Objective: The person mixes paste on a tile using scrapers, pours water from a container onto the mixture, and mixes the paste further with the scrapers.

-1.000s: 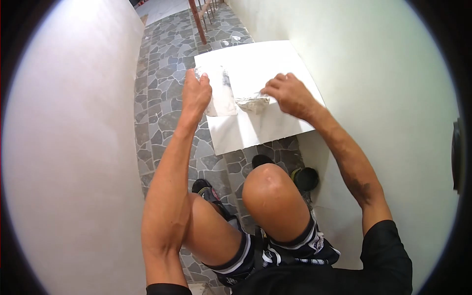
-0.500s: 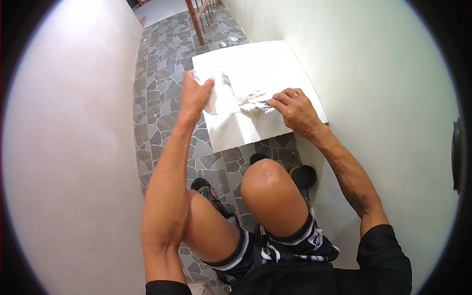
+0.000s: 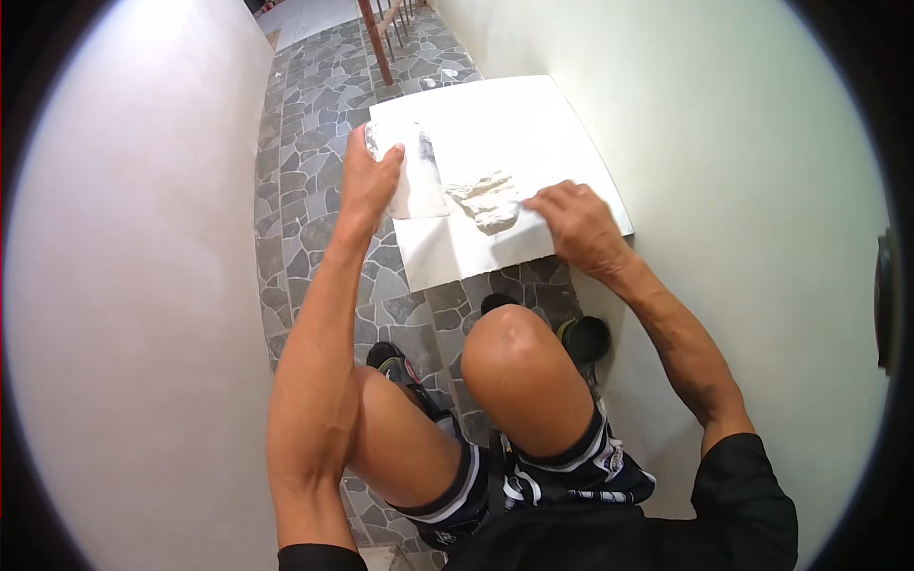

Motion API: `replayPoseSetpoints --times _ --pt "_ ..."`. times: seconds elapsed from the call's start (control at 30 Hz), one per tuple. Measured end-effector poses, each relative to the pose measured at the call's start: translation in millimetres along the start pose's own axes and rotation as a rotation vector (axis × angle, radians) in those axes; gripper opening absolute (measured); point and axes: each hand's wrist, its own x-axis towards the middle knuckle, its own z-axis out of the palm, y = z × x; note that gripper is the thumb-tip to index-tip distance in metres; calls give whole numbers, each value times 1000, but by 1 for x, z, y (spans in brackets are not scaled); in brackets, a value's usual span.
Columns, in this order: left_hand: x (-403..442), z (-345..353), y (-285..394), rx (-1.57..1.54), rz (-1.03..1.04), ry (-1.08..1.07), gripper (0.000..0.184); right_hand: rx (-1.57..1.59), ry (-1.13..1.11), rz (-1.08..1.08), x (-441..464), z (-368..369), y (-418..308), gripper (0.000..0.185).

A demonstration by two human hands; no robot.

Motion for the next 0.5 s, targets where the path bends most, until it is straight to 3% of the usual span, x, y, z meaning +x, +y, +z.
replayPoseSetpoints --times 0.1,0.17,0.27,0.3,0.47,0.5 --pt "10 3 -17 207 303 70 47 190 -86 469 -3 -20 14 16" --pt "3 5 7 334 332 4 42 399 -262 844 -4 -32 31 12" --pt "-9 21 34 388 392 -103 32 806 -294 1255 -31 -12 52 15" --pt "-14 24 44 406 382 -154 33 1054 -151 1298 -43 5 47 14" --pt "-21 47 49 466 454 -312 32 1245 16 1330 -31 77 15 15" --pt "-22 50 49 506 439 -357 32 1287 77 1360 -4 56 -6 14"
